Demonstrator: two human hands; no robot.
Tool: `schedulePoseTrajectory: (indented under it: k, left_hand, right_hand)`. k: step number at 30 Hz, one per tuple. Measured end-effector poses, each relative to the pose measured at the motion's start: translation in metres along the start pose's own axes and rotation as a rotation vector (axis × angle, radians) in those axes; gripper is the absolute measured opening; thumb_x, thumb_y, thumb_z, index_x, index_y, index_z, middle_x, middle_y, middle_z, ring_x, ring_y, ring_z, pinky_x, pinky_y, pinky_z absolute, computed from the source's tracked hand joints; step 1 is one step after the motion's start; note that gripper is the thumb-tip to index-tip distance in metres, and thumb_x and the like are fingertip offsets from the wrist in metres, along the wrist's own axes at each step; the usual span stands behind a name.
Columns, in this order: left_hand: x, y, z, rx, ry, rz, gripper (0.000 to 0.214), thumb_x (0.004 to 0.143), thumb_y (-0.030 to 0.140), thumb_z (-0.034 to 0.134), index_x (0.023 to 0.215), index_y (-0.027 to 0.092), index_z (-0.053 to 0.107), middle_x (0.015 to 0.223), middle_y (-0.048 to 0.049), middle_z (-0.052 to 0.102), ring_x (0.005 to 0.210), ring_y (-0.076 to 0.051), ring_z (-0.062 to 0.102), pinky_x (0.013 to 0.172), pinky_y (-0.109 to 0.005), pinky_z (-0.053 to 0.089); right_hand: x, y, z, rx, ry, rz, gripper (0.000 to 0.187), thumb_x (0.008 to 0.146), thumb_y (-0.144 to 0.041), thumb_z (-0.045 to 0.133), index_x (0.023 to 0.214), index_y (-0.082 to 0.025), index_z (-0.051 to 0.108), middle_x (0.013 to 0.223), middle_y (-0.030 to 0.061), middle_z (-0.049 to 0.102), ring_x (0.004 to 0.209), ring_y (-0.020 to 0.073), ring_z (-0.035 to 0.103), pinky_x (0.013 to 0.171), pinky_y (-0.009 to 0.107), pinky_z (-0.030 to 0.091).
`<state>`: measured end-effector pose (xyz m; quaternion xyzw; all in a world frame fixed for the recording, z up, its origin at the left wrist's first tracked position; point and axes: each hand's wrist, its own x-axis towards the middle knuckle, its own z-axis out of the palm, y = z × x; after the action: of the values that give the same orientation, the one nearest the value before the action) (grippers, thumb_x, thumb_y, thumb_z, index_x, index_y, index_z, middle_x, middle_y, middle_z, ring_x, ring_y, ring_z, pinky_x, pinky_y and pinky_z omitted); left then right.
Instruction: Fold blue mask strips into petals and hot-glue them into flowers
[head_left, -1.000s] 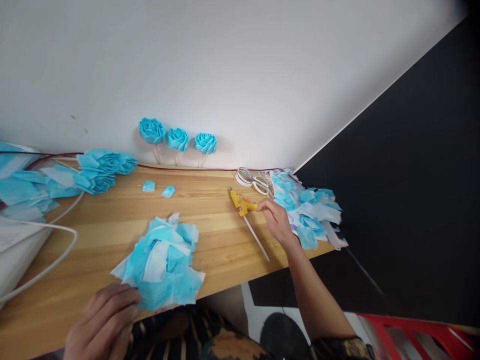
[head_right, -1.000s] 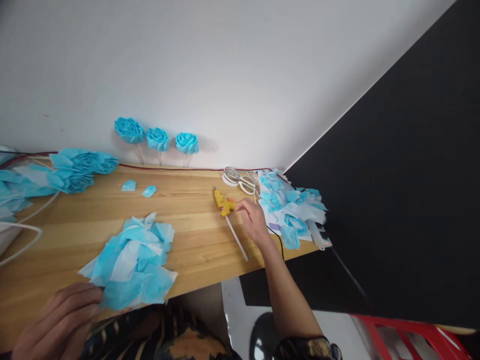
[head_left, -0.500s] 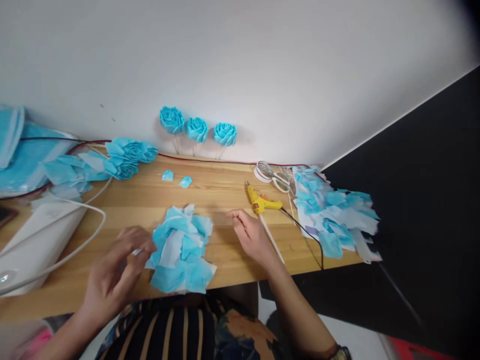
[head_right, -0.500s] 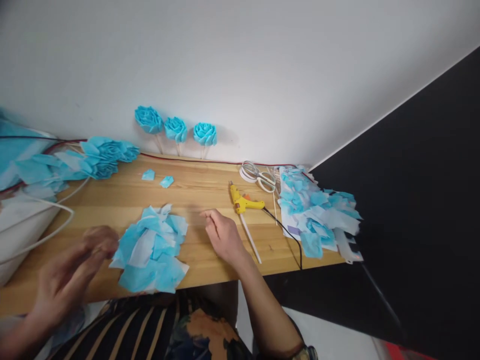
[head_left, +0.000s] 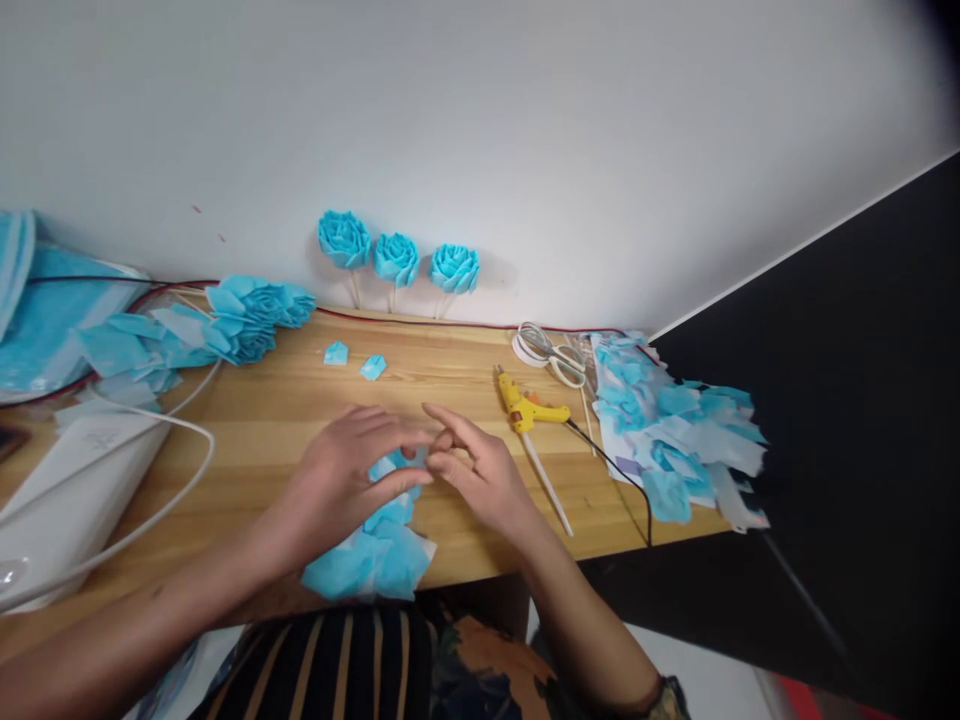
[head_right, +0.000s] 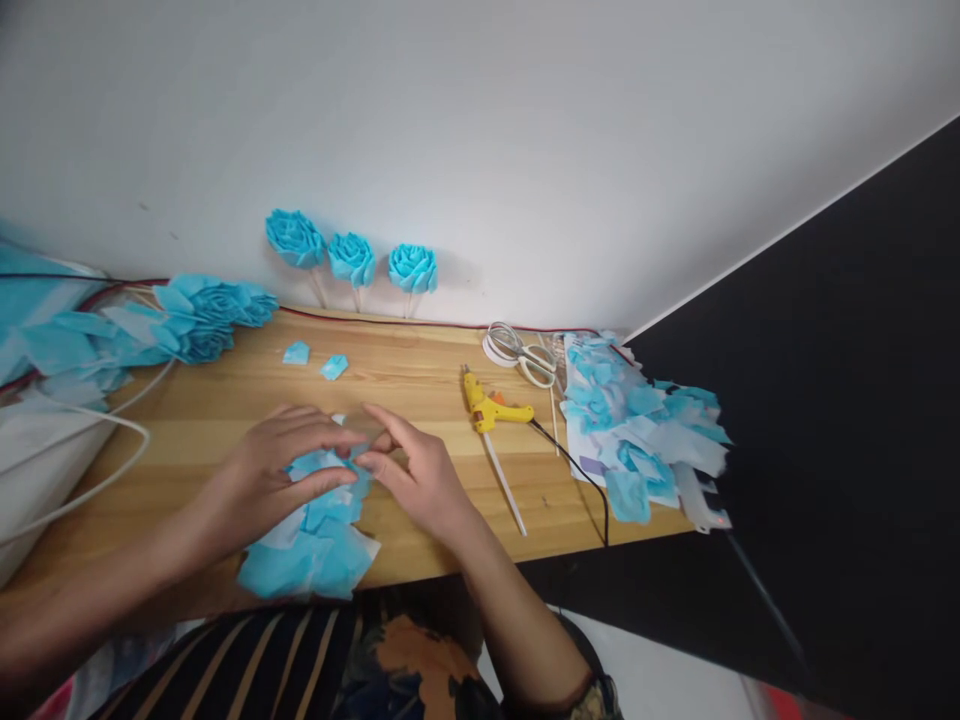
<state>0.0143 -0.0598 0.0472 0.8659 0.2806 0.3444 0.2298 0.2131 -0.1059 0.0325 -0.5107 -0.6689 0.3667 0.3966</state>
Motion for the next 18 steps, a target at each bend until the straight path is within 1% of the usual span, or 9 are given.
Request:
schedulePoseTrajectory:
  k: [2,4,7,9,13,15,18]
  left_hand:
    - [0.0,-0.001,0.002,-0.015,-0.019,0.023,0.022,0.097,0.036,0.057,0.089,0.02,0.071,0.079,-0.0013,0.073,0.074,-0.016,0.063,0.074,-0.031,0.044]
    - [-0.002,-0.003,0.001,-0.046,-0.031,0.04,0.025,0.098,0.033,0.056,0.083,0.02,0.07,0.077,-0.0011,0.073,0.073,-0.015,0.063,0.074,-0.031,0.043]
    - [-0.008,-0.008,-0.002,-0.072,-0.067,0.043,0.025,0.1,0.031,0.052,0.086,0.02,0.071,0.081,-0.0018,0.075,0.076,-0.016,0.065,0.077,-0.032,0.045]
    - [-0.011,-0.011,-0.003,-0.041,-0.079,0.044,0.024,0.1,0.029,0.051,0.09,0.02,0.071,0.085,-0.0026,0.076,0.08,-0.017,0.066,0.079,-0.032,0.045]
    - [-0.012,-0.012,-0.005,0.08,-0.06,0.064,0.021,0.098,0.023,0.052,0.09,0.019,0.071,0.085,-0.003,0.075,0.082,-0.018,0.065,0.077,-0.034,0.042]
    - [-0.009,-0.012,-0.007,0.09,-0.041,0.048,0.02,0.096,0.022,0.052,0.085,0.018,0.07,0.079,-0.0017,0.073,0.077,-0.017,0.064,0.075,-0.033,0.041]
    - [-0.006,-0.012,-0.017,0.024,-0.024,-0.054,0.024,0.093,0.023,0.051,0.075,0.019,0.066,0.07,0.0019,0.069,0.068,-0.014,0.062,0.071,-0.029,0.042]
  right_hand:
    - [0.0,-0.005,0.002,-0.032,-0.016,-0.033,0.045,0.094,-0.036,0.058,0.138,-0.026,0.055,0.088,0.0,0.071,0.08,0.0153,0.066,0.078,0.028,0.051]
    - [-0.001,-0.007,0.002,-0.093,-0.025,-0.07,0.046,0.095,-0.035,0.057,0.14,-0.028,0.054,0.089,0.0,0.071,0.081,0.0154,0.066,0.08,0.028,0.052]
    - [-0.001,-0.007,0.002,-0.223,-0.033,-0.118,0.05,0.095,-0.034,0.059,0.144,-0.032,0.05,0.09,-0.0004,0.072,0.083,0.0167,0.067,0.083,0.031,0.052]
    - [0.001,-0.006,0.004,-0.309,-0.026,-0.149,0.052,0.095,-0.032,0.059,0.146,-0.033,0.047,0.09,-0.0004,0.073,0.085,0.018,0.067,0.085,0.033,0.052]
    - [0.005,-0.011,0.009,-0.411,0.009,-0.172,0.05,0.095,-0.029,0.057,0.144,-0.031,0.049,0.087,0.001,0.073,0.085,0.0197,0.066,0.086,0.036,0.051]
    - [0.008,-0.019,0.01,-0.336,0.013,-0.14,0.049,0.094,-0.03,0.06,0.142,-0.031,0.052,0.086,0.0002,0.072,0.083,0.0183,0.066,0.085,0.035,0.051]
    - [0.012,-0.03,0.007,-0.04,-0.029,-0.068,0.05,0.094,-0.033,0.06,0.143,-0.029,0.051,0.08,-0.0021,0.07,0.074,0.0142,0.065,0.076,0.029,0.054]
